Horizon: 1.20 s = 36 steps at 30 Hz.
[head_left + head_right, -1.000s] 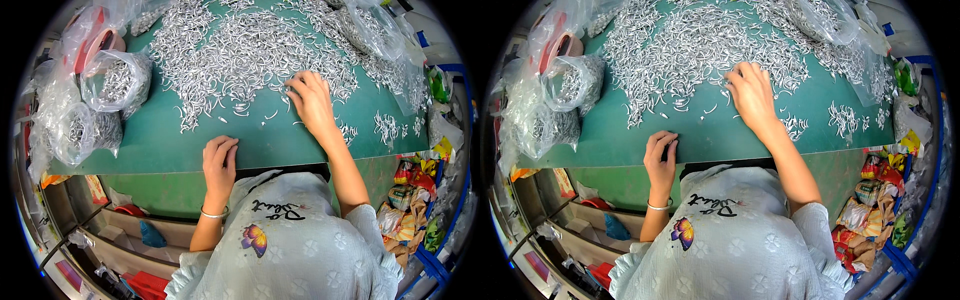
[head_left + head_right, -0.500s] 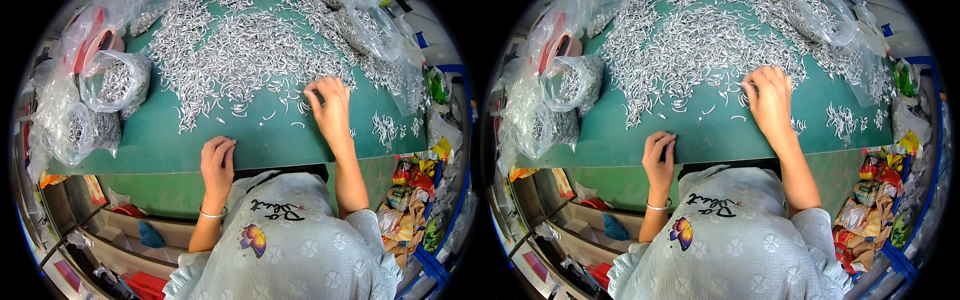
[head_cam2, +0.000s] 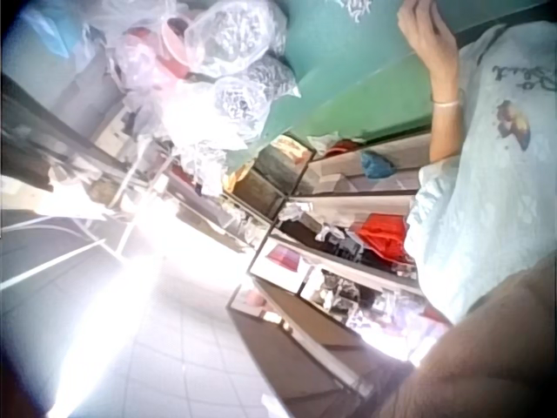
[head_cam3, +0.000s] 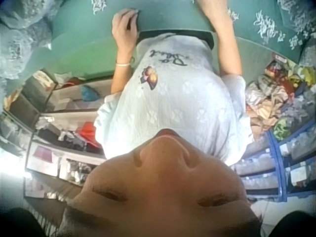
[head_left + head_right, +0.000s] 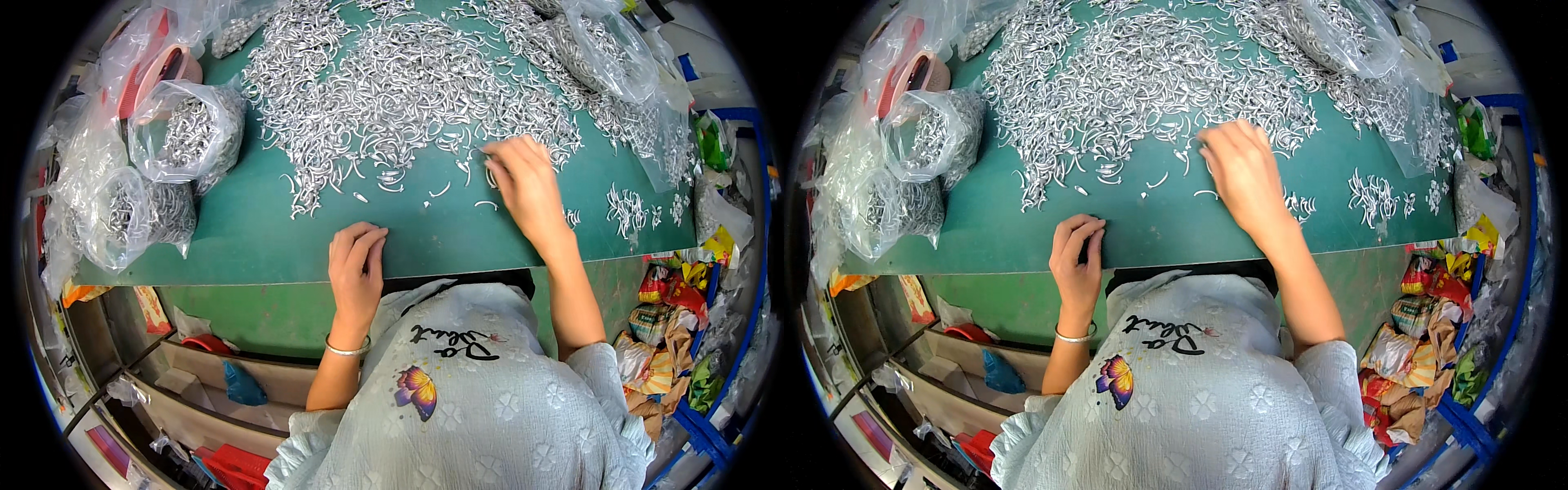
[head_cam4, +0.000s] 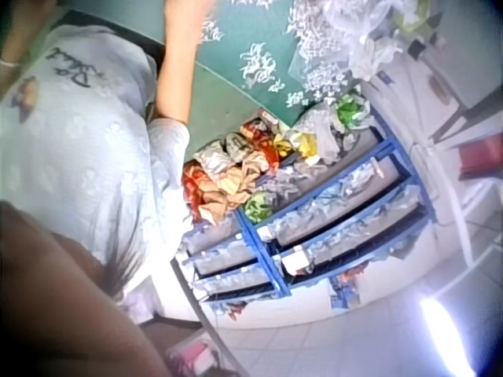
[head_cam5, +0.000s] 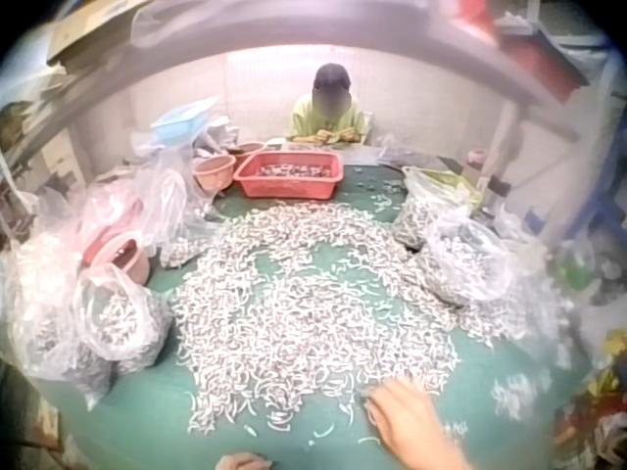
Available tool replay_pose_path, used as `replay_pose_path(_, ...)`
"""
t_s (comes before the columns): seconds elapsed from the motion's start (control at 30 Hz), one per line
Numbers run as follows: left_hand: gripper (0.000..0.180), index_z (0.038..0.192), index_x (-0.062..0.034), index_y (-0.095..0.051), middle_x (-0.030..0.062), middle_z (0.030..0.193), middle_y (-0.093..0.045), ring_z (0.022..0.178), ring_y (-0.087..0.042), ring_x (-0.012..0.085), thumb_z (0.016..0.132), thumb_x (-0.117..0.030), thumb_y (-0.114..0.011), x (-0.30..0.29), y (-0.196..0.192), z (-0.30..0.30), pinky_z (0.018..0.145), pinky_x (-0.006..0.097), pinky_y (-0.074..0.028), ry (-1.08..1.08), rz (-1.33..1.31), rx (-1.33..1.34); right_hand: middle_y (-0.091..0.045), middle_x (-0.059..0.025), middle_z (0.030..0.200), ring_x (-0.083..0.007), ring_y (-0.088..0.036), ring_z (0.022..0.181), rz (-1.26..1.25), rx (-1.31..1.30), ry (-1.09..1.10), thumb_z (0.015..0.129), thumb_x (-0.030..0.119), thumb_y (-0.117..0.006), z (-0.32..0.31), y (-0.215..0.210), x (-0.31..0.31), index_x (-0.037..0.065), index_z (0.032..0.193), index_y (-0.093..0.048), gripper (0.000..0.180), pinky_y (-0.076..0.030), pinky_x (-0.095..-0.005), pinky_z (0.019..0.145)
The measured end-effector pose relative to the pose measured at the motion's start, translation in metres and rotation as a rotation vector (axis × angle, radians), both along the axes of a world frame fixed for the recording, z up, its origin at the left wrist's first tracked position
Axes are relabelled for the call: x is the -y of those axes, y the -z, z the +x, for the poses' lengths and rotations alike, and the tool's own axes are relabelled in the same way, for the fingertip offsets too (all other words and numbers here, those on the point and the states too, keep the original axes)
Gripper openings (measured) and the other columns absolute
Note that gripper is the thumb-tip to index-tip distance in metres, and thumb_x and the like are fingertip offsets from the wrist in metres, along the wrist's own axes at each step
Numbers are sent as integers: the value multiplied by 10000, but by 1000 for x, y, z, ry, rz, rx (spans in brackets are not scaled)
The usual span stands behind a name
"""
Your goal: The person sorts small silver metal hook-shaped parts by hand on a green table, moving them from a large pile into smaller groups and placing some into clear plastic bags.
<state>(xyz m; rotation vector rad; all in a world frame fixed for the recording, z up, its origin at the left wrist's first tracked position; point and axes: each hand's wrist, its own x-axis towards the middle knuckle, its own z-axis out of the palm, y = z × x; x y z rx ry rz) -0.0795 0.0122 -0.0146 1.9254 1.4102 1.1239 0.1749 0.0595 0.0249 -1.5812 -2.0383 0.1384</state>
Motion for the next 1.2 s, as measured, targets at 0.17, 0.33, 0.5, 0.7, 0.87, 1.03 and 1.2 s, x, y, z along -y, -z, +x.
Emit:
replay_pose_path(0.17,206,949,11,-664,129,950,-630,858,-618,266,775,122,-653,1,-2,-1,759,322,-501,-4,-4,-6,-569,-79,867,-244,-528,893,-29,250,-29,780,55,-552,-5,17,-15,52,916,-647,166,-399,-359,780)
replay_pose_path(0.33,203,950,11,-663,131,951,-630,859,-617,269,779,119,-651,-1,-3,0,762,323,-499,0,1,-9,-572,-70,850,-250,-536,846,16,122,-36,789,43,-602,10,4,-5,66,892,-635,111,-383,-364,758)
replay_pose_path(0.5,199,949,13,-661,131,953,-630,861,-615,270,781,118,-650,2,0,-1,765,325,-499,-11,-6,-21,-553,-73,767,-272,-529,786,-136,117,181,802,13,-656,56,-25,46,48,851,-598,84,-362,-351,737)
replay_pose_path(0.7,197,949,14,-660,129,952,-629,856,-613,267,783,118,-650,0,0,-1,768,325,-499,-2,9,-32,-568,-99,846,-301,-540,835,-196,124,148,786,16,-664,59,-32,59,27,856,-616,85,-412,-401,781)
replay_pose_path(0.87,199,950,11,-660,128,947,-627,852,-613,265,782,118,-652,-1,0,0,759,323,-500,-13,2,-16,-588,-105,874,-289,-549,851,-22,-78,29,772,82,-713,-6,-9,7,50,846,-626,118,-407,-397,761)
replay_pose_path(1.03,200,946,11,-661,128,946,-628,851,-614,267,777,118,-654,-1,-4,0,751,323,-500,0,8,-21,-596,-100,796,-279,-561,802,-17,14,85,761,57,-704,-26,9,-4,55,809,-619,98,-394,-387,734)
replay_pose_path(1.2,210,943,-10,-662,109,944,-620,830,-581,275,766,104,-665,0,3,0,730,350,-466,-11,26,-17,-635,-92,821,-288,-577,808,-119,-174,171,776,18,-692,15,-11,32,30,802,-605,91,-407,-371,774)
